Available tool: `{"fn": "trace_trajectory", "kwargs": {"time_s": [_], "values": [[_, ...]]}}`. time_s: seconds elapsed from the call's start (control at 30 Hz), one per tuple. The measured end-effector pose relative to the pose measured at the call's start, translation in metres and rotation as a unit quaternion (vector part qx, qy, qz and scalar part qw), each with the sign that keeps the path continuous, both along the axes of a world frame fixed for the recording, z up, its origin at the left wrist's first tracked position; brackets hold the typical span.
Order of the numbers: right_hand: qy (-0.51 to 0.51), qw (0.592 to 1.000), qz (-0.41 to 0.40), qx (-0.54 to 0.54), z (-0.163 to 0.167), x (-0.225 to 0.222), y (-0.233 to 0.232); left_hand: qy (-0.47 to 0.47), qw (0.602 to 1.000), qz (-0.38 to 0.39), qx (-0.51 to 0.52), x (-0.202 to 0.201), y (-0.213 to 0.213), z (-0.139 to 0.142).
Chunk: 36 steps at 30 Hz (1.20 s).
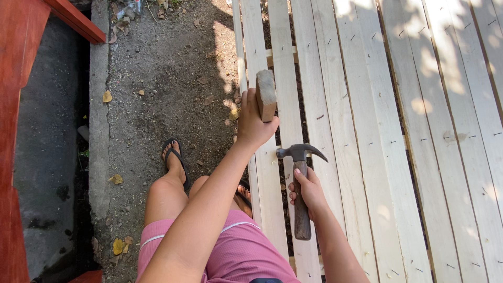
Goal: The person hammers nails into the slatted frame of a wooden bed outdoors, taking nails from a small cardboard box and driving them along the edge rails. They use a block of wood to press and align slats while hammering, working around the frame.
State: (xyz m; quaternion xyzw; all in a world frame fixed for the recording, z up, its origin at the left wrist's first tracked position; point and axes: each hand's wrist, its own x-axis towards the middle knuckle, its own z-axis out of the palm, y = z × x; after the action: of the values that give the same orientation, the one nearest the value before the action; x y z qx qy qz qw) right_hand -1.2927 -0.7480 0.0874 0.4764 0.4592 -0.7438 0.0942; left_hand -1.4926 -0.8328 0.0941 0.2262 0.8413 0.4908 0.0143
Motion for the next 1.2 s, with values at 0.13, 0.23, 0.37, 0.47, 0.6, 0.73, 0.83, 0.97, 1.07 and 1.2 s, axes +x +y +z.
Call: {"fn": "trace_trajectory", "kwargs": {"time_s": [0.13, 0.23, 0.37, 0.47, 0.6, 0.73, 0.83, 0.97, 1.07, 1.2], "values": [[0.021, 0.999, -0.010, 0.023, -0.005, -0.006, 0.001, 0.067, 0.997, 0.002, 0.031, -0.010, -0.016, -0.005], [0.027, 0.999, -0.011, 0.035, -0.005, -0.007, 0.006, 0.035, 0.995, 0.038, 0.089, -0.013, -0.028, -0.020], [0.029, 0.998, -0.030, 0.037, -0.008, -0.017, 0.010, -0.086, 0.994, 0.057, 0.037, -0.011, -0.040, -0.044], [-0.002, 0.999, -0.008, 0.041, -0.012, -0.033, 0.016, -0.006, 0.985, 0.073, 0.159, -0.005, -0.048, -0.056], [-0.022, 0.998, 0.051, 0.028, -0.016, -0.051, 0.033, 0.016, 0.985, 0.078, 0.153, -0.007, -0.053, -0.064], [-0.007, 1.000, 0.005, -0.002, -0.019, -0.063, 0.037, -0.009, 0.988, 0.075, 0.133, -0.013, -0.056, -0.064], [-0.004, 1.000, 0.028, 0.009, -0.017, -0.068, 0.029, -0.033, 0.992, 0.081, 0.092, -0.014, -0.057, -0.062], [-0.011, 0.982, 0.104, 0.159, -0.006, -0.059, 0.014, -0.028, 0.991, 0.086, 0.098, -0.011, -0.057, -0.056], [0.015, 0.924, 0.193, 0.330, 0.004, -0.039, 0.000, -0.051, 0.995, 0.083, 0.038, -0.013, -0.054, -0.051], [0.090, 0.815, 0.215, 0.530, 0.001, -0.013, -0.023, 0.015, 0.992, 0.079, 0.101, -0.016, -0.046, -0.044]]}}
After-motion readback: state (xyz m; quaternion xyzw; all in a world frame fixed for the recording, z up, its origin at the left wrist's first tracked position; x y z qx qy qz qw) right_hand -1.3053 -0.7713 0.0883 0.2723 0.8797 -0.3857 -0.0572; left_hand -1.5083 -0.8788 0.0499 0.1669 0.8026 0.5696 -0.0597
